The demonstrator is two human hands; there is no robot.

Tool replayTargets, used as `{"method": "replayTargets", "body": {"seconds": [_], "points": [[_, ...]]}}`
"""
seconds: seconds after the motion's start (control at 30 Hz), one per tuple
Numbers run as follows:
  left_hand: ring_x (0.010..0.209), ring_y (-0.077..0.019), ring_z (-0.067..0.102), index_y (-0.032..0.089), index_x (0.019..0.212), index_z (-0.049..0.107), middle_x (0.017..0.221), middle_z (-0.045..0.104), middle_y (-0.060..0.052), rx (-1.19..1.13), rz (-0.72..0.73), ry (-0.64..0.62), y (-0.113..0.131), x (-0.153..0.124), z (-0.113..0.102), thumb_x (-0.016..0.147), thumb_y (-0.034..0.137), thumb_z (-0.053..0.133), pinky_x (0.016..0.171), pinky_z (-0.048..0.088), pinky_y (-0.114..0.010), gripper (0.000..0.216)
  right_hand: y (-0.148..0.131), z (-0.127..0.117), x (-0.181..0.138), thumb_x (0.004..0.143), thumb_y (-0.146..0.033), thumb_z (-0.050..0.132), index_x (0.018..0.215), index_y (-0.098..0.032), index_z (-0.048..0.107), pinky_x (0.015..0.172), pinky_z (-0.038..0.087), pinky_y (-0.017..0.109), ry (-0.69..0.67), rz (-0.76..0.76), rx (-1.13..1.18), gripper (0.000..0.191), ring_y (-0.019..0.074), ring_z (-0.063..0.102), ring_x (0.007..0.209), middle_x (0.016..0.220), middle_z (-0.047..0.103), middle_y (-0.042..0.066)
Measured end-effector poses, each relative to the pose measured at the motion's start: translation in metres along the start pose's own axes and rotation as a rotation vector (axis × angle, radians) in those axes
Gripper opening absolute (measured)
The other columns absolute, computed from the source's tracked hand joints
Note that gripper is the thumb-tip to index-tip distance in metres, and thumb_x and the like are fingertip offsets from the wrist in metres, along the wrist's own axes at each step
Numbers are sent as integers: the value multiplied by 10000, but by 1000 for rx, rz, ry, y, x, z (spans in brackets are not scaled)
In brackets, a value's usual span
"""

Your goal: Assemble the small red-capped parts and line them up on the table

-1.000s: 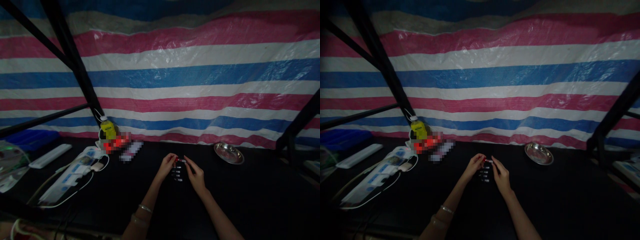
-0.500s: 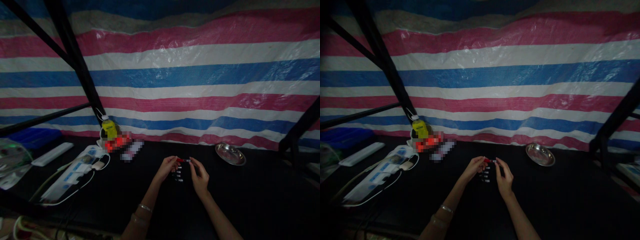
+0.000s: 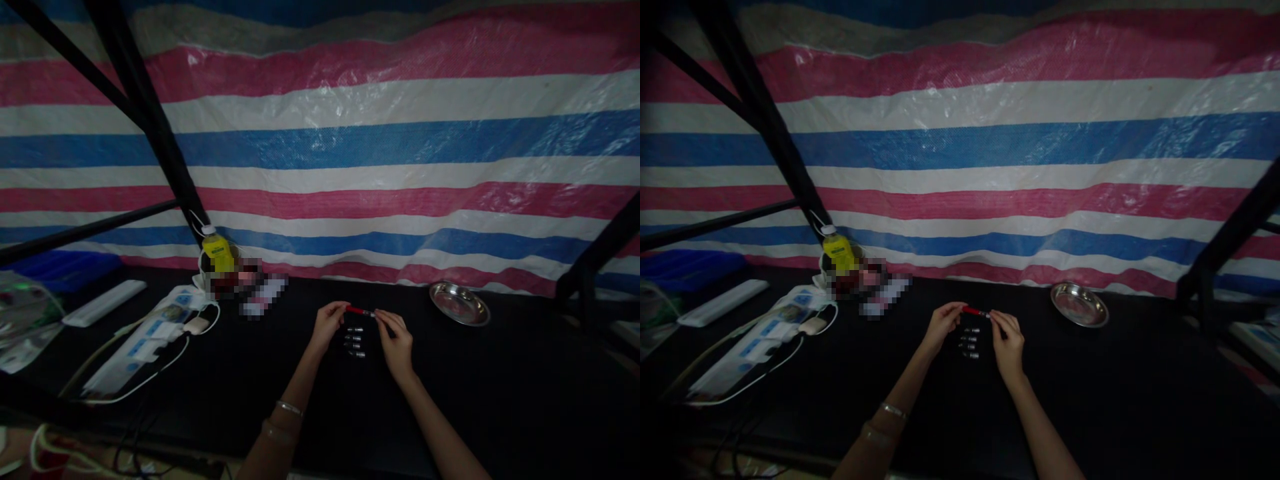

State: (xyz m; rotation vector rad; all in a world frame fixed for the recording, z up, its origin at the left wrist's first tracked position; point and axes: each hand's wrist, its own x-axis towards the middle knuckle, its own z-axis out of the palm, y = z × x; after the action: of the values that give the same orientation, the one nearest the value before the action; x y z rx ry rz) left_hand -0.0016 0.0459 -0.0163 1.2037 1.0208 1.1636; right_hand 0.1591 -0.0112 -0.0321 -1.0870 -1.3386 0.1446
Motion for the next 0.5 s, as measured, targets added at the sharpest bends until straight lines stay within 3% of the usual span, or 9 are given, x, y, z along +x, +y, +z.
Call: {"method": "replayTargets", "body": {"seconds": [0.17, 0.27, 0.37, 0.5], "points": [[589, -123, 550, 148, 783, 674, 656, 626, -17, 238, 15, 190, -5, 4, -3, 751, 246, 563, 582, 412, -222, 152, 20, 8, -1, 793, -374, 588, 836, -221, 716, 789, 507, 387, -110, 160, 6, 204, 203, 621, 841, 846, 702, 63], [738, -157, 602, 163, 748, 654, 760, 662, -43, 369, -11, 279, -5, 4, -4, 766, 147, 516, 713, 435, -257, 140, 27, 13, -2, 781, -388, 595, 828, -229, 726, 748, 513, 362, -220, 240, -25, 211, 198, 629, 784, 812, 690, 61], [773, -184, 608, 185, 785, 645, 799, 664, -54, 528, -56, 302, -2, -1, -6, 780, 171, 521, 715, 429, -280, 126, 31, 16, -3, 779, -369, 594, 835, -237, 732, 720, 510, 350, -289, 250, -97, 199, 197, 625, 752, 800, 677, 63], [880, -231, 588, 200, 831, 645, 894, 647, -89, 920, -55, 292, 6, -11, -5, 814, 204, 469, 715, 428, -309, 177, 33, 17, -3, 772, -312, 597, 867, -255, 731, 754, 496, 351, -342, 228, -180, 174, 196, 615, 788, 826, 675, 60]]}}
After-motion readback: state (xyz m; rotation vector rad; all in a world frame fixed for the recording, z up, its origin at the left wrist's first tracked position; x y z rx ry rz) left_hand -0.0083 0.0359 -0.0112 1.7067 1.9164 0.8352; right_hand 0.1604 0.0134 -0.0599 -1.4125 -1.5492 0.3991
